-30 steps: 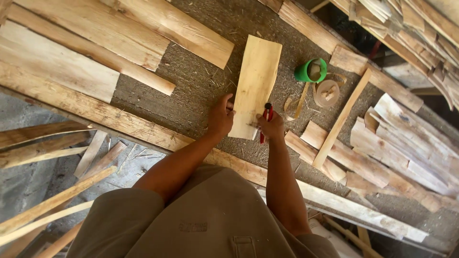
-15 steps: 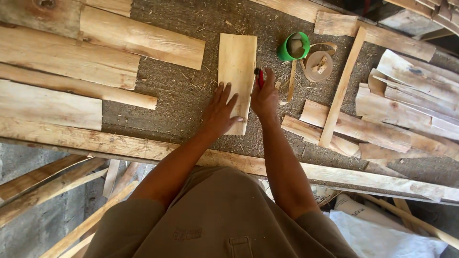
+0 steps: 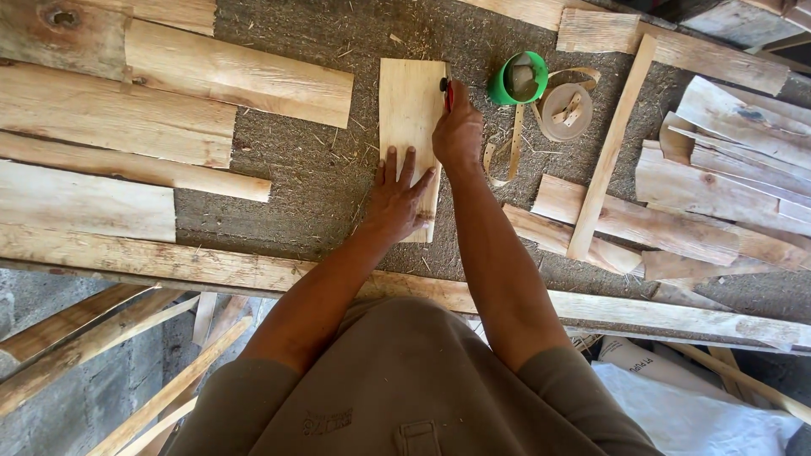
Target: Shaving the edges of thin wood strips and arranging them on a workbench.
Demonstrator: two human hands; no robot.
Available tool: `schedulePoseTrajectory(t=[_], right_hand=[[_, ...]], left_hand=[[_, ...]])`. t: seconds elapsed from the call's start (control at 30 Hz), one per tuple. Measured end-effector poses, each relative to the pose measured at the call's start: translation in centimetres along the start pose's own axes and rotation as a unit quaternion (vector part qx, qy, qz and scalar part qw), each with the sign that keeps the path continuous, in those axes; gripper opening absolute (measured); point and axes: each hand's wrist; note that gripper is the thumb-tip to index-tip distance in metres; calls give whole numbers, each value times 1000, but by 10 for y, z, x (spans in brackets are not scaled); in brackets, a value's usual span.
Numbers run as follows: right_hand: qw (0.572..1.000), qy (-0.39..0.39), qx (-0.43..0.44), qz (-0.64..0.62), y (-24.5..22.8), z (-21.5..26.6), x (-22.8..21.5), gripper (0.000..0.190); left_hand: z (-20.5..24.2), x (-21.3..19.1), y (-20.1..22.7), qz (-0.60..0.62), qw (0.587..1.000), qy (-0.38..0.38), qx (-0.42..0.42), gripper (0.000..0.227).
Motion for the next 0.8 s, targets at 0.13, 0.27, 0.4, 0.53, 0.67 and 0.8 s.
schedulePoseTrajectory(t=[0.13, 0.27, 0.4, 0.53, 0.67, 0.8], right_hand=[[999, 16, -42, 2, 13, -5, 11, 48], [999, 16, -22, 24, 3, -1, 5, 46], [999, -25, 26, 25, 2, -4, 5, 46], [999, 13, -21, 36, 11, -12, 17, 41], [989, -54, 7, 136, -2, -11, 6, 67], [982, -78, 14, 169, 1, -15, 8, 74]], left_hand=[[-3, 1, 0, -19, 999, -27, -8, 114], [-7, 5, -2, -26, 997, -72, -23, 116], [-7, 2, 0, -47, 995, -86, -28, 118], [-6, 6, -2, -36, 996, -74, -25, 116], [-3, -2, 1, -37, 996, -72, -24, 118], [-2, 4, -1, -34, 998, -52, -20, 115]])
Point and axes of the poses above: each hand's wrist, its own z-axis away from the middle knuckle, its own x-axis out of the palm, y = z × x, and after that the axes turned 4 degrees about z, right-handed
